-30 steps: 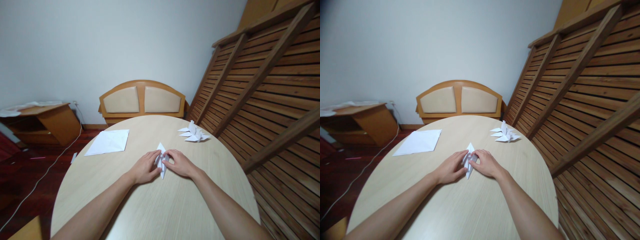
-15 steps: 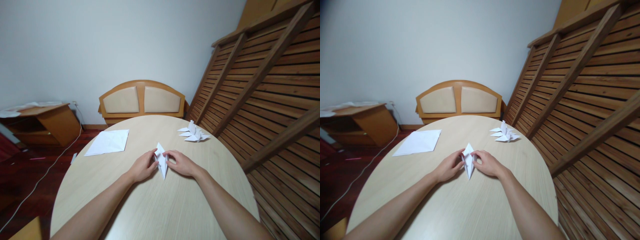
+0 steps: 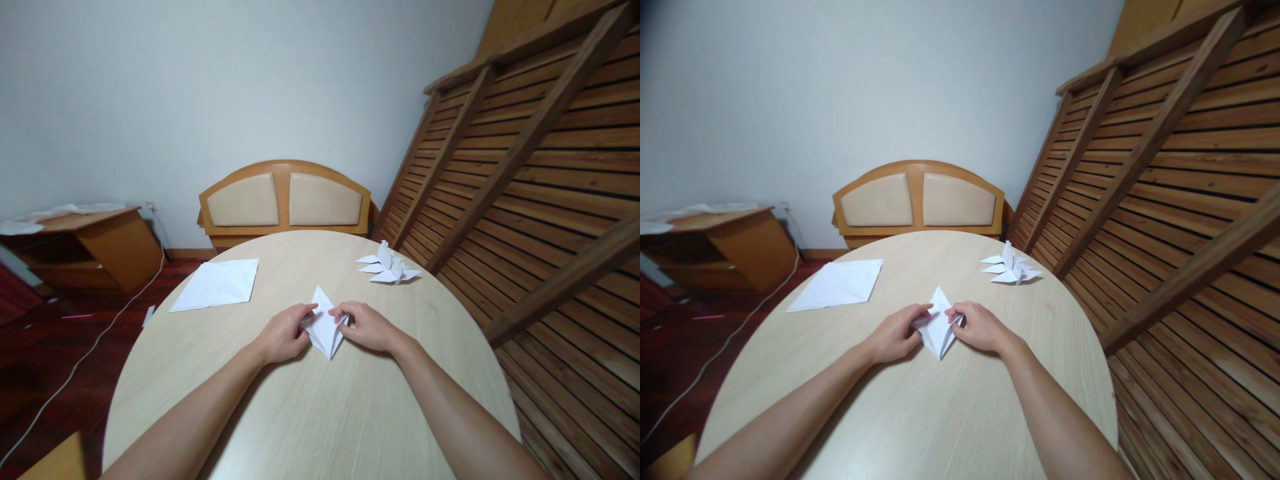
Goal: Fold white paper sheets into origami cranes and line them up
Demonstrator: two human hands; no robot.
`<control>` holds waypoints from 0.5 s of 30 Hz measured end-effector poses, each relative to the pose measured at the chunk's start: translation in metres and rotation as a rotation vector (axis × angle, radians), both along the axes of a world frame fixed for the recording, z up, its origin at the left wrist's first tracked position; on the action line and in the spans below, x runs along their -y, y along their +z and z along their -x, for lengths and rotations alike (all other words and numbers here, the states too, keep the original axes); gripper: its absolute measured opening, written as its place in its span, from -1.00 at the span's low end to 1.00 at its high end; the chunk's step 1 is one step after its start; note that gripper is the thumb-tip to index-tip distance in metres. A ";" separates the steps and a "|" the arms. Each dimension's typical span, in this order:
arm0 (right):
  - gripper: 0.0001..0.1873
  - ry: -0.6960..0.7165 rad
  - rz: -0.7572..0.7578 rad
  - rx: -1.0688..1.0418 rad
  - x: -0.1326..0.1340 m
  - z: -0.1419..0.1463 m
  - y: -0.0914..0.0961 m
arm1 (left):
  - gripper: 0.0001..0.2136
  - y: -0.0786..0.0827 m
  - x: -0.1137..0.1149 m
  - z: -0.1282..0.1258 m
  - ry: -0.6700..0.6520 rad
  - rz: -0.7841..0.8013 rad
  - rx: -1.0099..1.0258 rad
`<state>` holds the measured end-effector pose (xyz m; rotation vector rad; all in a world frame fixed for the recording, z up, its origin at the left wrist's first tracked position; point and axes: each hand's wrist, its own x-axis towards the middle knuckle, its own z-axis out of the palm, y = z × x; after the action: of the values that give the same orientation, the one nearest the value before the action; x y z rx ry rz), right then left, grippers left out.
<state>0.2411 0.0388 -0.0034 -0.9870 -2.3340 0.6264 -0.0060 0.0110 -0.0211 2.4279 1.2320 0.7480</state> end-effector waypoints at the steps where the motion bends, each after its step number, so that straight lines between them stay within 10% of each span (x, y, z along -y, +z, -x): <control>1: -0.84 -0.005 0.009 -0.009 0.000 0.000 0.000 | -0.46 0.001 0.000 0.000 0.000 -0.008 -0.015; 15: -0.78 -0.040 0.070 -0.100 -0.001 0.003 -0.005 | -0.90 0.010 0.002 -0.006 0.146 -0.054 -0.042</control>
<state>0.2378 0.0395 -0.0079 -1.0073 -2.2137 0.7295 -0.0004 0.0090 -0.0107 2.4279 1.4351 0.7838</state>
